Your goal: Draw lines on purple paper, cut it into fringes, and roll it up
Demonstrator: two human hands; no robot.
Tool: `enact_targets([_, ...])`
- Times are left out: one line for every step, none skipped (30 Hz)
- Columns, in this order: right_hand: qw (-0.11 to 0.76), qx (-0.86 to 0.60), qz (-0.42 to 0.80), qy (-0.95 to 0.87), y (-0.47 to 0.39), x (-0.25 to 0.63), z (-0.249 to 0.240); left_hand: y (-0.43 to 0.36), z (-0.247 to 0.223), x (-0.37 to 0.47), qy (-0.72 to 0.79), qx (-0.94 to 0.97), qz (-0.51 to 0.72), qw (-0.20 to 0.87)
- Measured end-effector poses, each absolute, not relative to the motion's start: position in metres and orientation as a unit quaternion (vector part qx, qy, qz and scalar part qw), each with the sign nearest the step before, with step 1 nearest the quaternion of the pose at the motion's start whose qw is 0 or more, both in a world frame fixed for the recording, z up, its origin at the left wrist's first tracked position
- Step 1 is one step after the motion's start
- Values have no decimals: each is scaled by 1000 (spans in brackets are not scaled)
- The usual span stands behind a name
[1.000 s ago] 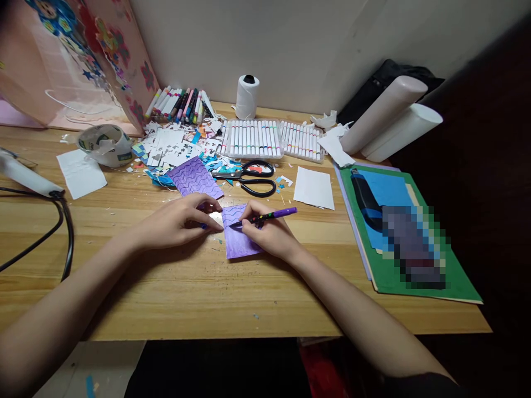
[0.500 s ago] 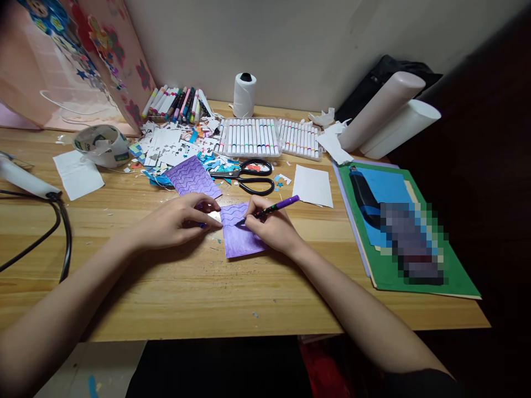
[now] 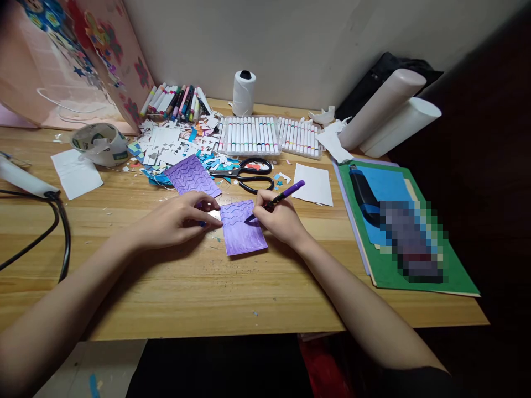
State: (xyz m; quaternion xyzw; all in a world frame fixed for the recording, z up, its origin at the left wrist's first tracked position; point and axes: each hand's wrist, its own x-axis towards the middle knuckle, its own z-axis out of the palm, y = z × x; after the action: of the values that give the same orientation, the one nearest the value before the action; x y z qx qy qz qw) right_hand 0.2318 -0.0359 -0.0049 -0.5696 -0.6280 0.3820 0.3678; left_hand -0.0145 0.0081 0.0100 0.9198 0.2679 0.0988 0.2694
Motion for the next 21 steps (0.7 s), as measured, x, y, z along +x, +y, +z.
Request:
enact_targets([369,-572,377,-628,-35,233,-5,8,10,-14,268,920,99,270])
enact_targets([370,-574,375,-627,-35,233,-5,8,10,-14,268,919,100,270])
enact_targets([372,-576,374,-625,-35,233,-5,8,10,-14,269,919,100,270])
enact_targets([374,-577,374,-622,-34,234,-5,8,10,-14,270,919,100,270])
enact_targets([377,-579,375,-618,-34,234,-4,8,10,-14,271,918,100,270])
enact_targets([379,-582,375,-614,-33,235,-4,8,10,-14,273,918,100,270])
enact_targets([380,-585,372,-612,-33,235,-4,8,10,-14,274,918,99,271])
enact_targets([380,-588,367,-612,-33,236,-4,8,10,-14,274,917,100,271])
enact_targets([378,-591,363,-614,-32,237,-4,8,10,-14,274,917,101,272])
enact_targets([374,-592,360,-616,-31,237,-3,8,10,-14,274,916,102,274])
enact_targets([370,-593,357,-619,-31,238,-3,8,9,-14,274,916,102,275])
enact_targets([366,-594,355,-622,-30,239,-3,8,9,-14,274,916,102,275])
enact_targets([363,-595,353,-624,-30,240,-2,8,9,-14,274,916,101,275])
enact_targets([362,-597,353,-623,-30,240,-1,8,9,-14,274,916,99,275])
enact_targets([362,-599,352,-622,-29,241,-1,8,9,-15,274,916,98,275])
enact_targets([363,-601,351,-619,-29,241,0,9,9,-15,274,916,98,275])
enact_targets([365,-603,349,-617,-29,242,1,9,9,-15,274,916,98,276])
enact_targets([367,-605,347,-616,-28,242,1,9,9,-15,274,916,98,277])
enact_targets([368,-606,344,-616,-28,243,2,9,9,-15,274,915,99,279])
enact_targets([368,-606,341,-617,-28,244,3,8,9,-15,274,915,100,280])
enact_targets([367,-607,340,-618,-28,244,3,8,9,-15,274,914,100,281])
